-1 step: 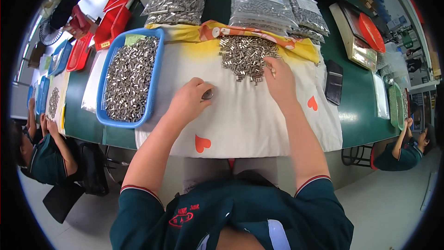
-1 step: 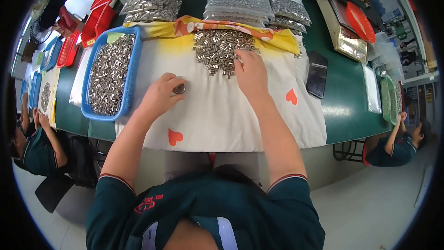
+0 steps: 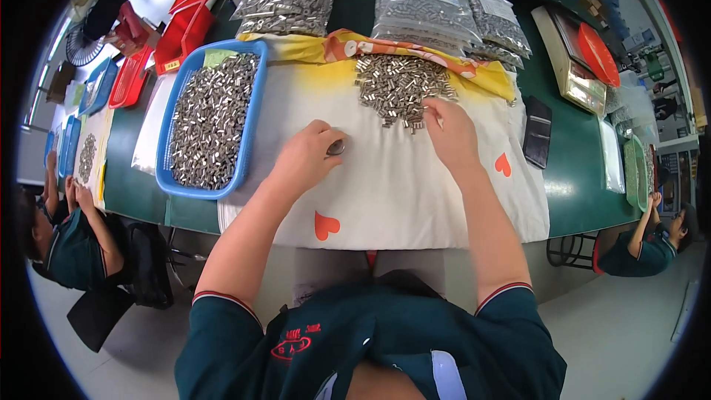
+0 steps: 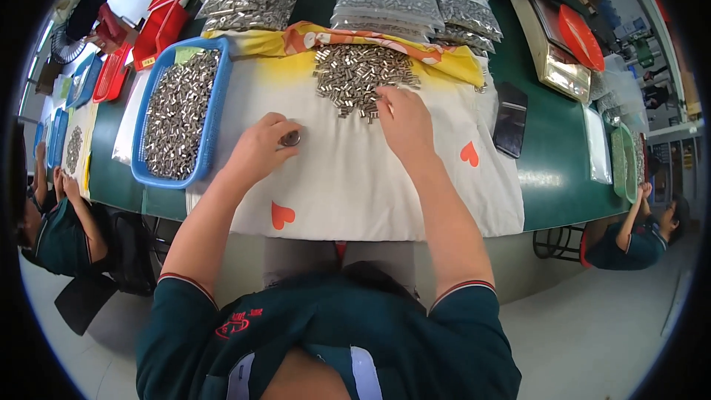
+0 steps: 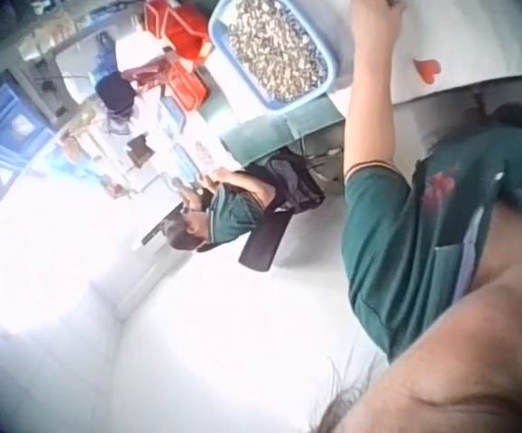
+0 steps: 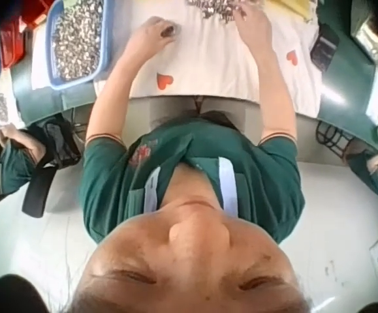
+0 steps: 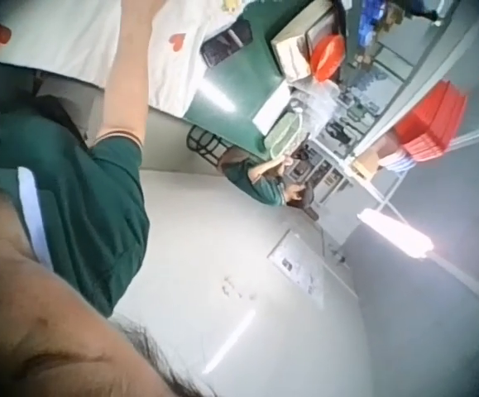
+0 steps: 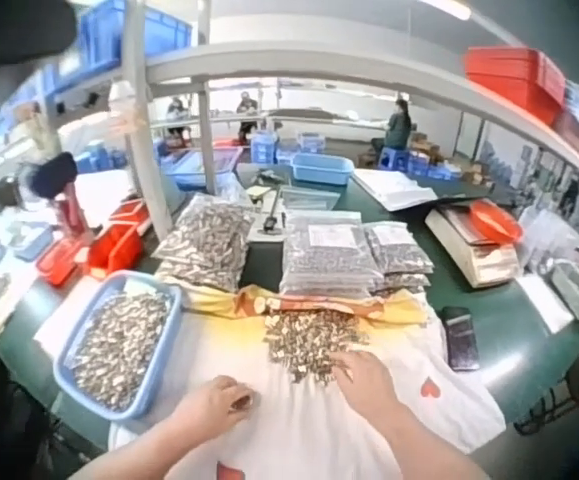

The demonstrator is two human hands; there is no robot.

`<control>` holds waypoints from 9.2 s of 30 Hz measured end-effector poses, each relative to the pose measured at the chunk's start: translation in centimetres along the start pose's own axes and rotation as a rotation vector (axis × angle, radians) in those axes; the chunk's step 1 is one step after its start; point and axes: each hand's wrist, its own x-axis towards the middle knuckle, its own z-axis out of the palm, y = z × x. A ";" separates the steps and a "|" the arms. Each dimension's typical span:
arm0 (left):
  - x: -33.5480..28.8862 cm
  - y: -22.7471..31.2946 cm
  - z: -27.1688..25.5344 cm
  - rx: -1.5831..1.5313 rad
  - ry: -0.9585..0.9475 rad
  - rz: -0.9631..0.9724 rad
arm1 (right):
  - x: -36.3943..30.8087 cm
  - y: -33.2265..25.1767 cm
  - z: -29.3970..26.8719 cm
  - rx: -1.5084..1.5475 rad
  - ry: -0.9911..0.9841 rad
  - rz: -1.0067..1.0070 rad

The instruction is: Inspecting and sorting small metal industrial components at a factory workbench.

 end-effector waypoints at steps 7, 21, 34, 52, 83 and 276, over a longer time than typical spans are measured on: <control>2.0 1.1 0.3 -0.014 -0.045 0.048 | -2.0 0.8 1.9 -0.346 0.041 -0.154; 0.5 0.0 0.1 -0.426 -0.107 -0.267 | -1.6 0.1 3.6 -0.239 0.096 -0.094; 4.3 1.1 3.6 -1.651 -0.214 -0.253 | 0.6 -0.6 1.8 0.821 -0.152 0.190; 3.9 1.1 5.0 -1.335 -0.201 -0.206 | -1.1 -2.4 1.9 0.214 0.007 -0.285; 4.0 0.6 4.3 -1.613 -0.373 -0.272 | -1.0 -1.1 3.2 -0.256 -0.079 -0.159; 4.1 0.8 4.5 -1.346 -0.208 -0.178 | -1.1 -2.8 1.4 0.431 -0.199 -0.015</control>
